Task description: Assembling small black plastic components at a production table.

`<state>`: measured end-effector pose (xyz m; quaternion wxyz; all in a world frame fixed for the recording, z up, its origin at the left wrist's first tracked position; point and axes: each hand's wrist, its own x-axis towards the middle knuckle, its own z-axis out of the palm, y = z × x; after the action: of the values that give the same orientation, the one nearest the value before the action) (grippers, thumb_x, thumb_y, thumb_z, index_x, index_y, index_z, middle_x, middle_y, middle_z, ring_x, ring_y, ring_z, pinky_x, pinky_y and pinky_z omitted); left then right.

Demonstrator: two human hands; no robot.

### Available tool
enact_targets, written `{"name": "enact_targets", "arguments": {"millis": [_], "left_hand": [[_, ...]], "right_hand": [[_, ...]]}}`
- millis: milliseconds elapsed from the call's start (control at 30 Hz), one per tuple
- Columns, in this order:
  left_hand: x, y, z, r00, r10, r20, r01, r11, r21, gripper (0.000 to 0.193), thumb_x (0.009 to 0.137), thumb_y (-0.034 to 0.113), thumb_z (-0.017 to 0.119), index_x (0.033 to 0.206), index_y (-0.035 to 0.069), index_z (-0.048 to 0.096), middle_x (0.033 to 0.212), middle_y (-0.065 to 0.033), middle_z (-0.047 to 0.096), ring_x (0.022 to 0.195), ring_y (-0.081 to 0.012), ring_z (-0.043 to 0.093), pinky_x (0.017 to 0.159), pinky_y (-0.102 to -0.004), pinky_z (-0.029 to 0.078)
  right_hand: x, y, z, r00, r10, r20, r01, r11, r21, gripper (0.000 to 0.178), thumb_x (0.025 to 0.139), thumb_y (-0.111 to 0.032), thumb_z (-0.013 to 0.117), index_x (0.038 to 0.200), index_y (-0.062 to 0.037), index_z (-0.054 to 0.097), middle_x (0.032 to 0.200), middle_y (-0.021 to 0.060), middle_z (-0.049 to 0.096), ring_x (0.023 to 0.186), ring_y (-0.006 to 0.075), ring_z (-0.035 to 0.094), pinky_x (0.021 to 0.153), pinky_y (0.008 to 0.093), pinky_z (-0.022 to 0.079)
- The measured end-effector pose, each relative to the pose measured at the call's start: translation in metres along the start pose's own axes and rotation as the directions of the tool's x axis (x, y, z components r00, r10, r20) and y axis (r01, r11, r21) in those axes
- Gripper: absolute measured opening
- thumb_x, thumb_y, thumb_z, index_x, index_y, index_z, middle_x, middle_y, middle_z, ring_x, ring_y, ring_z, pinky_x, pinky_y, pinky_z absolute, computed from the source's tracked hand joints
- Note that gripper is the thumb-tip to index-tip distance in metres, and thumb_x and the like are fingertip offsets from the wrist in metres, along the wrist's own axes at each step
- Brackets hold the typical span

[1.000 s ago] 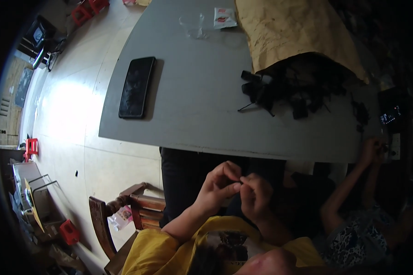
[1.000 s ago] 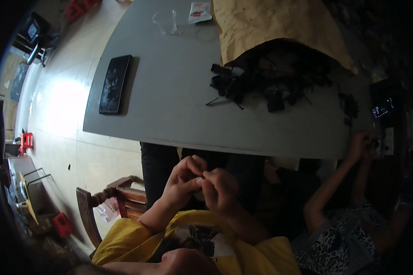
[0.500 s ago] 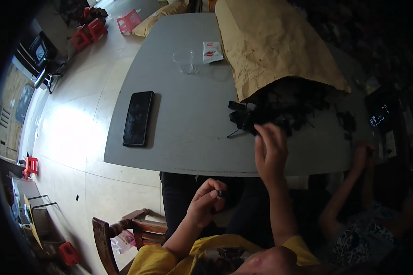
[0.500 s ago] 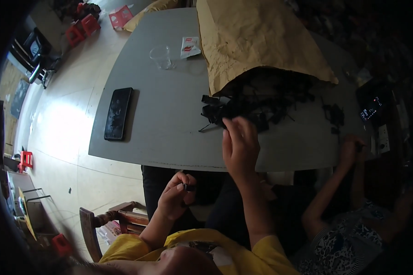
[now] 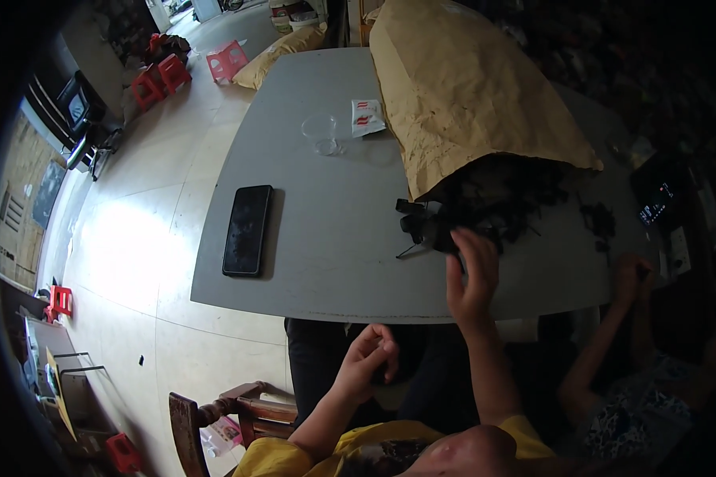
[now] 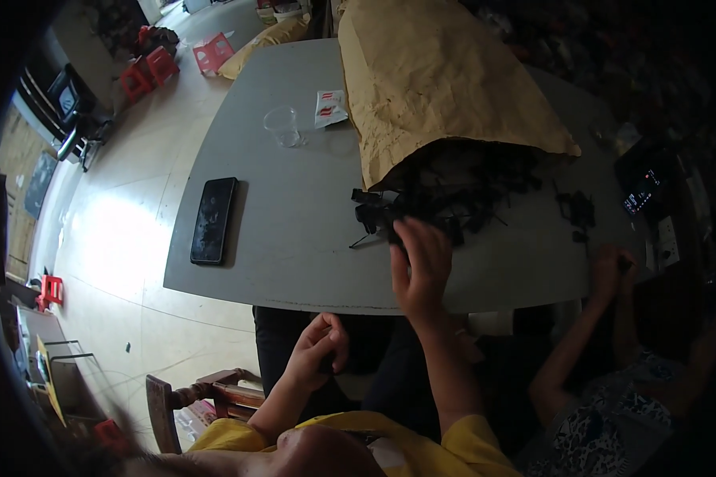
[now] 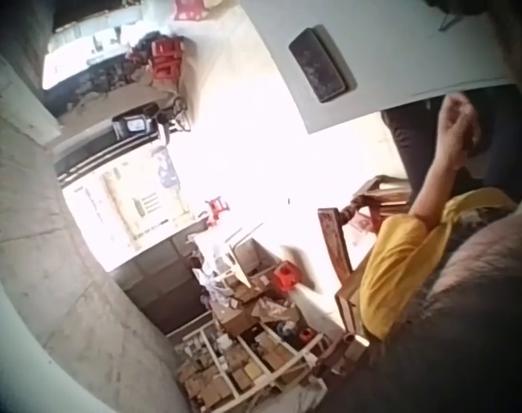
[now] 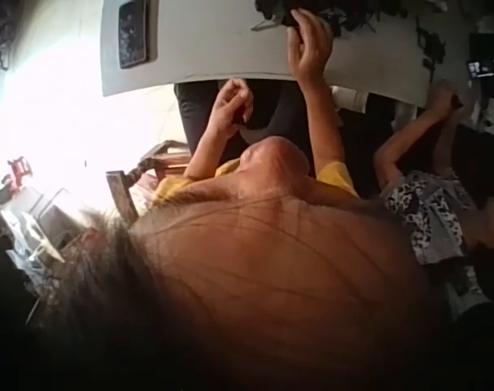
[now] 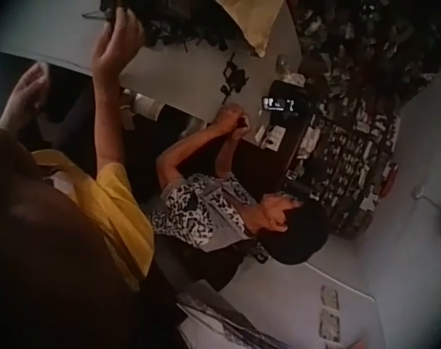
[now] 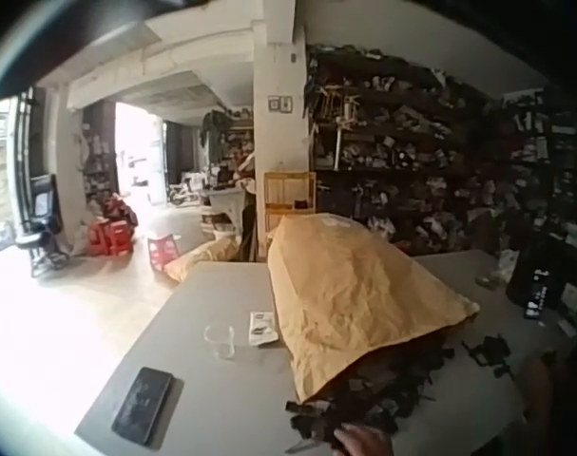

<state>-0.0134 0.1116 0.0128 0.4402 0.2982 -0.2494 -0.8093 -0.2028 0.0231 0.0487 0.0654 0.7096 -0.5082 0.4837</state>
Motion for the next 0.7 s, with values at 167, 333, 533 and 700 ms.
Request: {"name": "enact_targets", "arguments": {"millis": [167,333,533,700], "left_hand": [[0.005,0.012,0.023,0.992,0.125,-0.011,-0.12,0.974,0.192,0.031,0.087,0.009,0.053,0.115,0.004,0.044,0.076,-0.0021,0.053,0.055,-0.0071,0.046,0.05,-0.0178,0.038],[0.001,0.006,0.021,0.991,0.132,0.025,-0.133,0.94,0.315,0.033,0.082,0.007,0.06,0.114,0.003,0.054,0.08,-0.0034,0.057,0.06,-0.007,0.05,0.054,-0.0177,0.039],[0.0,0.001,0.024,0.894,0.336,0.296,-0.432,0.469,0.771,0.019,0.076,0.004,0.064,0.094,0.002,0.064,0.073,-0.0011,0.057,0.063,-0.0065,0.051,0.057,-0.0203,0.041],[-0.017,-0.007,0.035,1.0,0.03,-0.003,-0.023,0.805,0.594,0.021,0.084,0.012,0.057,0.103,0.002,0.055,0.072,-0.0017,0.056,0.061,-0.0058,0.052,0.051,-0.0184,0.04]], "right_hand": [[-0.066,-0.049,-0.031,0.844,0.356,0.401,-0.536,0.591,0.603,0.027,0.087,-0.016,0.054,0.109,-0.0006,0.053,0.107,0.0109,0.053,0.101,0.021,0.051,0.086,0.0309,0.039],[-0.096,-0.06,-0.032,0.805,0.395,0.444,-0.584,0.392,0.711,0.036,0.09,-0.03,0.049,0.113,-0.0015,0.049,0.104,0.0085,0.052,0.099,0.0143,0.049,0.087,0.0274,0.037],[-0.088,-0.058,-0.049,0.428,0.316,0.847,-0.859,-0.15,0.489,0.032,0.09,-0.03,0.048,0.11,-0.0047,0.051,0.089,0.0027,0.055,0.077,0.0101,0.053,0.068,0.0223,0.042],[-0.094,-0.074,-0.043,0.743,0.445,0.5,-0.667,0.559,0.493,0.023,0.088,-0.017,0.05,0.108,-0.0048,0.053,0.072,0.003,0.057,0.06,0.0135,0.052,0.055,0.0253,0.039]]}}
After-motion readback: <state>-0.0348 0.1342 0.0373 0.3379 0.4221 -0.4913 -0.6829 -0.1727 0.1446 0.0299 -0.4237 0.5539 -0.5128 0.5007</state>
